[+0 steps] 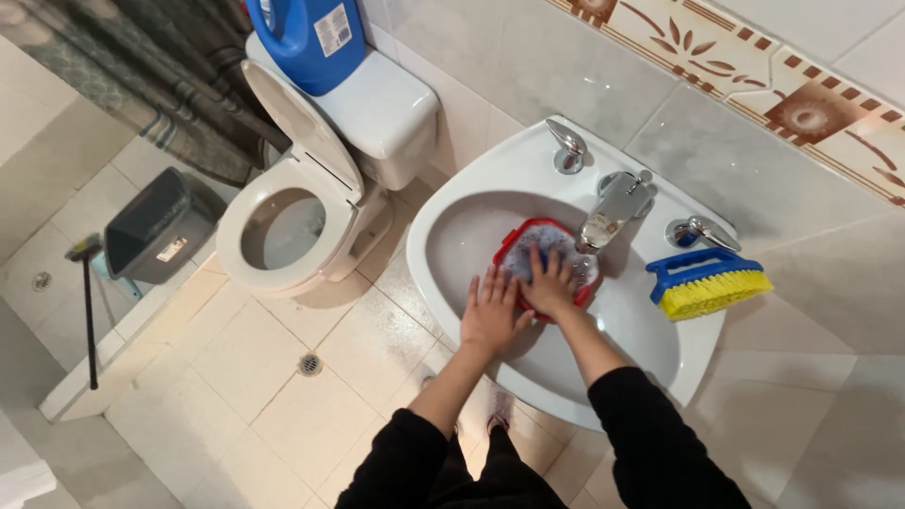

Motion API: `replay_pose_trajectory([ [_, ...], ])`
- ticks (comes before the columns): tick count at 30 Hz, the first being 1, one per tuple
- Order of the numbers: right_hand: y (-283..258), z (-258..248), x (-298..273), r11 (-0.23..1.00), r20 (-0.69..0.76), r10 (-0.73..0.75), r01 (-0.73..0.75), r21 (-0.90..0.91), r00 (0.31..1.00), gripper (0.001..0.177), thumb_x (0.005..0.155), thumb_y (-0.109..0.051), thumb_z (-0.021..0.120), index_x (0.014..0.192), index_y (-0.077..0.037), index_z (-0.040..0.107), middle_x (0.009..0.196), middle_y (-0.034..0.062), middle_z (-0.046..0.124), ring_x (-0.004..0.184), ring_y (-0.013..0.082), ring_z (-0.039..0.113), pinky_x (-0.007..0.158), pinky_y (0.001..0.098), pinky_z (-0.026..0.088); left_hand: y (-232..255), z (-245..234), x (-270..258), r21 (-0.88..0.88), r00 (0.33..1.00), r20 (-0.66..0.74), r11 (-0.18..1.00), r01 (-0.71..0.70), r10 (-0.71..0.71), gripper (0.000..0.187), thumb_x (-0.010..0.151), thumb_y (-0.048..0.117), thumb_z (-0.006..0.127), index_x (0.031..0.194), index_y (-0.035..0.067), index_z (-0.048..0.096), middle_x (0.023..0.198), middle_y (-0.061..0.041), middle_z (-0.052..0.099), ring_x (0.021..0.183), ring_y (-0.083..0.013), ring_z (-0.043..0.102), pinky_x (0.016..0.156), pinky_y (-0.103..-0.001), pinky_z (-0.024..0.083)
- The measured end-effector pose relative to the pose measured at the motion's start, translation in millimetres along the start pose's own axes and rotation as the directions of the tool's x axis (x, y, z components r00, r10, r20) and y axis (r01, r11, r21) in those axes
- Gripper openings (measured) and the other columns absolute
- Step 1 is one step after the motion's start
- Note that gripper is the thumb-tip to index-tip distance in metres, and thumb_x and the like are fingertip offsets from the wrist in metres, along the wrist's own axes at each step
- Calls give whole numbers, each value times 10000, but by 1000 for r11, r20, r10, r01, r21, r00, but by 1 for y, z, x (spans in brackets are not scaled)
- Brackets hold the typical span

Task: Cleaning a bathroom sink using a sponge, brush, and water

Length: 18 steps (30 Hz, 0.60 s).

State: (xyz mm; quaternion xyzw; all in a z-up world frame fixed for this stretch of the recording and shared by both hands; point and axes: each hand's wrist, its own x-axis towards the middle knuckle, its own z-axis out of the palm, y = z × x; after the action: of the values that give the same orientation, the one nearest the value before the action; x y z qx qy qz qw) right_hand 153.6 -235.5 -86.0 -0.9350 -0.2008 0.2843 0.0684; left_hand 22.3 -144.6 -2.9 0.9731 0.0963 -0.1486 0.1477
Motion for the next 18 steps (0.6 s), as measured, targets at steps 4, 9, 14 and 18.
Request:
replay_pose_trajectory([
  [4, 0, -3, 3, 1000, 114, -6, 6, -1, 993, 749, 906, -455, 478, 1519, -323, 69, 1577, 141, 16, 1420, 463, 57, 1073, 668, 163, 1, 0, 0, 22, 1000, 5, 1000, -5, 4, 830, 885, 702, 165, 1458, 115, 291, 1560, -155, 162, 1465, -273, 6, 1180, -476, 7],
  [9, 28, 4, 15, 994, -37, -63, 60, -87, 997, 777, 810, -379, 630, 1482, -335, 242, 1497, 205, 201, 1292, 558, 295, 1011, 628, 329, 6, -7, 0, 12, 1000, -22, 1000, 9, -9, 803, 915, 658, 169, 1457, 80, 302, 1552, -150, 212, 1467, -283, 11, 1183, -473, -21],
  [14, -6, -22, -20, 951, -138, 169, -125, 282, 976, 590, 921, -470, 364, 1440, -188, 378, 1418, 200, 401, 1344, 401, 330, 1131, 430, 221, 60, -26, -9, -95, 841, -524, 972, -213, 133, 492, 862, 496, 563, 1111, 75, 621, 1081, -167, 641, 1165, -309, 569, 1036, -638, 302],
  [18, 28, -14, -35, 989, -309, 118, -84, 121, 944, 478, 981, -235, 344, 1452, -158, 374, 1420, 212, 409, 1349, 381, 341, 1163, 391, 210, 127, -70, 0, -377, 890, -359, 829, -413, 280, 604, 873, 406, 572, 1390, 138, 412, 1437, -152, 421, 1266, -345, 492, 1063, -486, 398],
])
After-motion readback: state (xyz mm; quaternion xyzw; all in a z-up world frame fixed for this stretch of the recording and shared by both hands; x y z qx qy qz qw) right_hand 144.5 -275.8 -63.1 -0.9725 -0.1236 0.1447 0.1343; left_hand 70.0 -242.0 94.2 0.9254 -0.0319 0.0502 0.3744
